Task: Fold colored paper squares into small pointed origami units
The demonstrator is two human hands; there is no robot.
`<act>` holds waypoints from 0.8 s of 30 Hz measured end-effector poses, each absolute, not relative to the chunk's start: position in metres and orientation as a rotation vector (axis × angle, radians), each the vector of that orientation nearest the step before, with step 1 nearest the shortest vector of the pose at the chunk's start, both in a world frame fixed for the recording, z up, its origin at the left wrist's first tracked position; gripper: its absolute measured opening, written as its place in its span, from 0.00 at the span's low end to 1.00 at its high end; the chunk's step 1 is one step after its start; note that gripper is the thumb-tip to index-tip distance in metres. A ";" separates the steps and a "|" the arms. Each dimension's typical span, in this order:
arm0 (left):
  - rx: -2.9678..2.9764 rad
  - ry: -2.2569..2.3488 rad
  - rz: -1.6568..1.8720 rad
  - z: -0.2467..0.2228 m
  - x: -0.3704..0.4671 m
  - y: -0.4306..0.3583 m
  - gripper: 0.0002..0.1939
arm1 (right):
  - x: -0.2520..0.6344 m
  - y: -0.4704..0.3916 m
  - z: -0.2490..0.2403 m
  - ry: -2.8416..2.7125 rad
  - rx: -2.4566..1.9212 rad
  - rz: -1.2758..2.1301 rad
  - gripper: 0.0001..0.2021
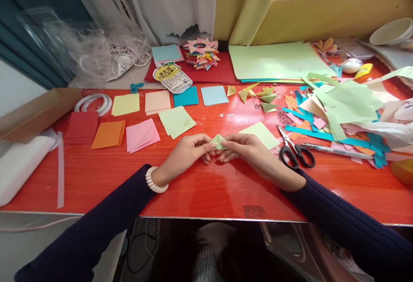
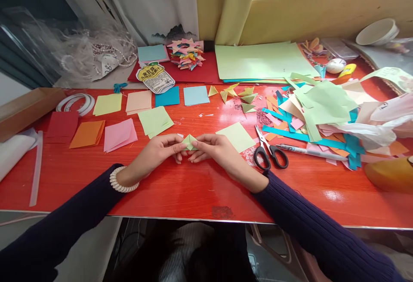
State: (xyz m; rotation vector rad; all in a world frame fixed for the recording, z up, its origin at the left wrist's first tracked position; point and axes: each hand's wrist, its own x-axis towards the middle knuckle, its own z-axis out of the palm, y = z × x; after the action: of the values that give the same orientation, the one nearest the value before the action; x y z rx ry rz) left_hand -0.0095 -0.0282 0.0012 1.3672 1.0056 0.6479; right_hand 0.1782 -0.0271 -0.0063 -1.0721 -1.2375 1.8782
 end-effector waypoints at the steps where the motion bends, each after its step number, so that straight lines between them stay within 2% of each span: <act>1: 1.363 1.004 0.646 0.001 -0.009 -0.028 0.14 | 0.178 -0.027 -0.006 -1.237 -1.077 1.872 0.14; 24: 1.325 1.029 0.628 -0.002 -0.011 -0.028 0.15 | 0.176 -0.028 -0.005 -1.368 -1.142 1.765 0.14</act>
State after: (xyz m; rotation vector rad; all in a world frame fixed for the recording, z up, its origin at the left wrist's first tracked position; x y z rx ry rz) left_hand -0.0109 -0.0282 -0.0018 1.3252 1.0285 0.6285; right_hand 0.1765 -0.0281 -0.0046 -1.1417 -1.3683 1.7650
